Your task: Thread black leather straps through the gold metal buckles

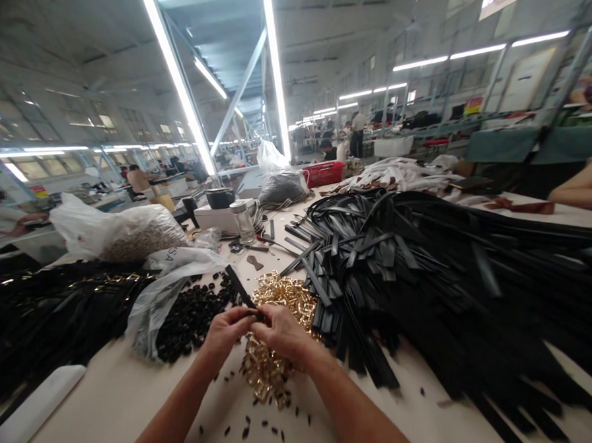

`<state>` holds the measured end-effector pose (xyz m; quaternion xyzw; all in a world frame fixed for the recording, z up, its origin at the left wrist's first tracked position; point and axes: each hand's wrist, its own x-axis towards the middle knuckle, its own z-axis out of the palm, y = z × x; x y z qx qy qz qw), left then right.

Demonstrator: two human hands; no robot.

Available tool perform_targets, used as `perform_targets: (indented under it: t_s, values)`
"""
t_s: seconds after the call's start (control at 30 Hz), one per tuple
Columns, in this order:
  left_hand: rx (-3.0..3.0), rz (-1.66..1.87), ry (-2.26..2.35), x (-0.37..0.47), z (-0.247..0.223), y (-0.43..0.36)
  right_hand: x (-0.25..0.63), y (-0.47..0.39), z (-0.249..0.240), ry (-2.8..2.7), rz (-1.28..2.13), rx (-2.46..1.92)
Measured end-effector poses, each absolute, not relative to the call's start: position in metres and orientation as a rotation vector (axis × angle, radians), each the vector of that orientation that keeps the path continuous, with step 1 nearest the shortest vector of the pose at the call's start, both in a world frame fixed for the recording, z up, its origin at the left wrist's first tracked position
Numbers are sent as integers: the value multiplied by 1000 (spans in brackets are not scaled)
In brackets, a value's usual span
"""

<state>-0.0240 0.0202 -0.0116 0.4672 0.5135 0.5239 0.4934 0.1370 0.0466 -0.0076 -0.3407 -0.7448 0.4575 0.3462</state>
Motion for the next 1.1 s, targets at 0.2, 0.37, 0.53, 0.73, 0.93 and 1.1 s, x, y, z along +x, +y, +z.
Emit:
perform_targets:
  t_s: [0.2, 0.37, 0.53, 0.73, 0.93, 1.1]
  values:
    - [1109, 1293, 1245, -18, -8, 17, 137, 47, -6, -1855, 1129, -1003]
    - [1005, 1349, 1228, -19, -16, 21, 134, 45, -11, -1823, 1083, -991]
    - [1003, 1351, 1202, -21, -22, 22, 131, 44, -14, -1720, 1249, -943]
    - [976, 1366, 1186, -19, -19, 20, 128, 46, -14, -1619, 1254, -974]
    - [616, 1507, 1053, -21, -10, 22, 128, 45, -12, -1656, 1192, -1012]
    - [529, 1460, 958, -18, -11, 24, 129, 47, -10, -1695, 1081, -1094]
